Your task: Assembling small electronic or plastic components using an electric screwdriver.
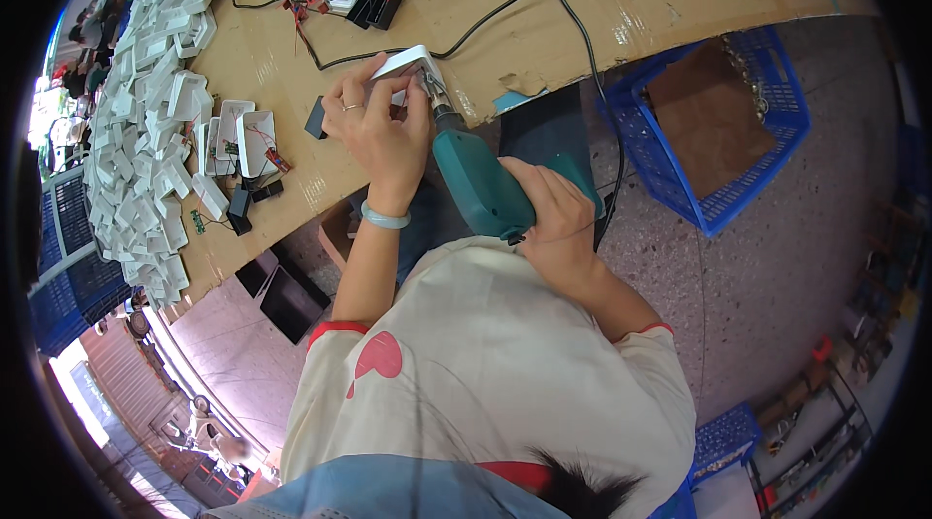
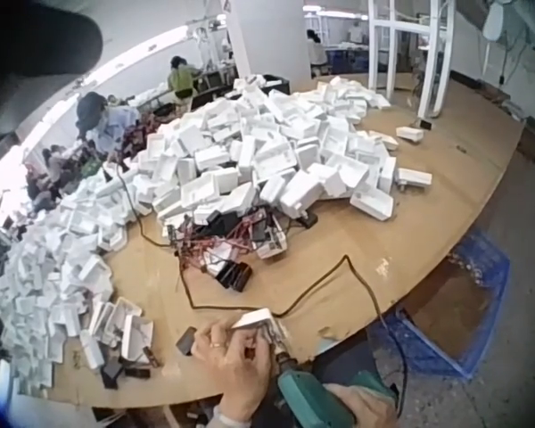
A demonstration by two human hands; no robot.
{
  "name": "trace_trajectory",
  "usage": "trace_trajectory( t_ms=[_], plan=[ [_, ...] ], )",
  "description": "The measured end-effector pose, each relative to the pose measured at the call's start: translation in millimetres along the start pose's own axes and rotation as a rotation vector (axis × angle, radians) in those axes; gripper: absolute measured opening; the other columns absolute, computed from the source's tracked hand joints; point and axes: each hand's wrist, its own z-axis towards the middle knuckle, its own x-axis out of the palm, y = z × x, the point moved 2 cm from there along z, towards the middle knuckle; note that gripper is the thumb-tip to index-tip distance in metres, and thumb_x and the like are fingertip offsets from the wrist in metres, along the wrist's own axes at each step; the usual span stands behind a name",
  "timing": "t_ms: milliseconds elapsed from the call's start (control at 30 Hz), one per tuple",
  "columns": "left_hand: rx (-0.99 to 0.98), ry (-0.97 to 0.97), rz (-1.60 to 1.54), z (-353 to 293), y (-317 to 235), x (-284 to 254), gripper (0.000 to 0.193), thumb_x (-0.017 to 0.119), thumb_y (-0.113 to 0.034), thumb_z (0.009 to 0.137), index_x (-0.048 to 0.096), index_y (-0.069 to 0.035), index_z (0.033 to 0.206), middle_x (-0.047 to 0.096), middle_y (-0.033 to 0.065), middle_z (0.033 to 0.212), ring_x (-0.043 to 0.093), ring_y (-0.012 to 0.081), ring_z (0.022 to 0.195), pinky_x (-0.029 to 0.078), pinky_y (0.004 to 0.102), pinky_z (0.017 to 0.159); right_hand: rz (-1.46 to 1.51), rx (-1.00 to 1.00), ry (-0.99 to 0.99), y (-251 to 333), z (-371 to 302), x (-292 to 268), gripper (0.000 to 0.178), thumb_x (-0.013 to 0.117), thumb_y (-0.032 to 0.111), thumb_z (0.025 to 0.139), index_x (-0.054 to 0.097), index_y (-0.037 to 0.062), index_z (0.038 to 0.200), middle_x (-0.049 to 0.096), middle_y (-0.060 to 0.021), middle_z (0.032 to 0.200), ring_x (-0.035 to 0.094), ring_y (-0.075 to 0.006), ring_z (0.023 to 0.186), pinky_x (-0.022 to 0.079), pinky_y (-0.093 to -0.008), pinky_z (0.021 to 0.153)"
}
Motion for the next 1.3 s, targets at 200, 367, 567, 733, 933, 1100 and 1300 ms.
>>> trace_trajectory(
  t_ms=[200,367,567,733,933,1100,1300],
  plan=[
    [0.005,-0.002,0.004,1.0,-0.3,-1.1,0.009,0.08,-0.011,0.076,0.074,-0.011,0.082,0.068,0.0029,0.124,0.055,0.0317,0.121,0.034,0.0496,0.099,-0.046,-0.017,0.024,1.2,0.1,1.1,0.053,0.07,-0.003,0.071,0.063,0.0055,0.123,0.066,-0.0149,0.096,0.066,-0.0385,0.089,0.053,-0.0444,0.079],
    [0.017,0.006,-0.009,0.1,1.9,-0.5,0.009,0.08,-0.012,0.077,0.074,-0.011,0.083,0.068,0.0023,0.125,0.055,0.0316,0.121,0.034,0.0494,0.099,-0.073,-0.03,0.026,-0.6,0.0,1.1,0.045,0.069,0.001,0.075,0.063,0.0053,0.119,0.064,-0.0142,0.093,0.065,-0.0378,0.086,0.052,-0.045,0.076],
    [0.023,0.003,-0.012,-0.4,2.1,0.0,0.009,0.081,-0.012,0.077,0.074,-0.012,0.083,0.068,0.0022,0.126,0.055,0.0317,0.121,0.033,0.0491,0.1,-0.087,-0.004,0.064,0.9,-0.6,-0.7,0.049,0.078,0.003,0.071,0.063,0.0017,0.118,0.067,-0.0184,0.098,0.067,-0.0411,0.09,0.053,-0.0442,0.079],
    [0.026,0.004,-0.012,-0.4,2.1,-0.5,0.009,0.081,-0.012,0.076,0.074,-0.012,0.083,0.068,0.0026,0.125,0.054,0.0319,0.121,0.033,0.0489,0.1,-0.136,-0.076,0.017,2.7,0.9,1.4,0.042,0.07,0.006,0.076,0.063,0.0062,0.118,0.059,-0.0116,0.086,0.062,-0.0333,0.082,0.049,-0.0431,0.073],
    [0.022,-0.001,-0.023,-1.7,2.8,0.5,0.01,0.081,-0.012,0.076,0.074,-0.012,0.082,0.068,0.0029,0.125,0.054,0.0316,0.12,0.033,0.0485,0.1,-0.205,-0.113,-0.019,4.4,-0.6,1.9,0.044,0.071,0.008,0.075,0.065,0.0069,0.119,0.057,-0.0091,0.083,0.061,-0.03,0.078,0.048,-0.0412,0.071],
    [0.015,0.008,-0.023,1.2,2.6,0.1,0.01,0.081,-0.012,0.075,0.074,-0.012,0.082,0.068,0.0028,0.124,0.054,0.0311,0.119,0.033,0.0481,0.1,-0.205,-0.119,-0.009,1.6,-0.1,0.8,0.045,0.07,0.007,0.076,0.066,0.0074,0.12,0.057,-0.009,0.083,0.061,-0.0297,0.077,0.047,-0.0412,0.07],
    [0.021,0.004,-0.039,0.5,4.3,1.0,0.009,0.081,-0.012,0.076,0.074,-0.012,0.082,0.068,0.0026,0.124,0.054,0.0308,0.119,0.033,0.0474,0.1,-0.211,-0.118,-0.018,2.6,-0.6,0.9,0.044,0.068,0.006,0.076,0.066,0.0081,0.12,0.057,-0.0089,0.082,0.06,-0.0296,0.077,0.047,-0.0409,0.069]
  ],
)
